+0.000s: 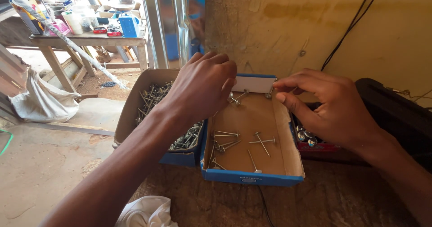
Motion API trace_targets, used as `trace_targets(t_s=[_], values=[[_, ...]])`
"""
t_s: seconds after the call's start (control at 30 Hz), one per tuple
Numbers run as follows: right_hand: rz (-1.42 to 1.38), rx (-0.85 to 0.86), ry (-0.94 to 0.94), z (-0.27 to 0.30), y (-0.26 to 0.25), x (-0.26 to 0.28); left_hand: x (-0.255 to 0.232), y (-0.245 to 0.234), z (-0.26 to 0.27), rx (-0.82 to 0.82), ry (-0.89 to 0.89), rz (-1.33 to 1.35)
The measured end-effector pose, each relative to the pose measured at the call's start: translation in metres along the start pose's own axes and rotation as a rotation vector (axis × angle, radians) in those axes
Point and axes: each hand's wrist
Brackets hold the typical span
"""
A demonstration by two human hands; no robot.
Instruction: Assembling hardware components by placing small white plastic caps onto long metal bolts.
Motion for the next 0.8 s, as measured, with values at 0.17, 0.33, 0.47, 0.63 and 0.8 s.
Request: trace_targets(t_s=[0.17, 0.33, 0.47, 0.63, 0.8], values=[[0.028, 0.017, -0.028, -0.001, 0.001, -0.001, 0.002, 0.005, -0.001, 0.054, -0.097, 0.004], [0.012, 0.033, -0.008, -0.002, 0.001, 0.001, -0.002, -0.001, -0.001, 0.085, -0.114, 0.057], [0.019, 0.03, 0.015, -0.002, -0.001, 0.001, -0.008, -0.006, -0.001, -0.056, -0.052, 0.125], [0.023, 0.021, -0.009, -0.002, -0.001, 0.001, -0.005, -0.004, -0.001, -0.008, -0.066, 0.111], [0.124, -0.003, 0.075, -0.002, -0.008, 0.0, -0.007, -0.006, -0.001, -0.038, -0.079, 0.119]])
Point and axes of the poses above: each hand's wrist, its own z-axis away from the middle knuckle, its own y-axis out of the palm, x = y × z, and after that the axes turned 8 degrees about x, right-handed
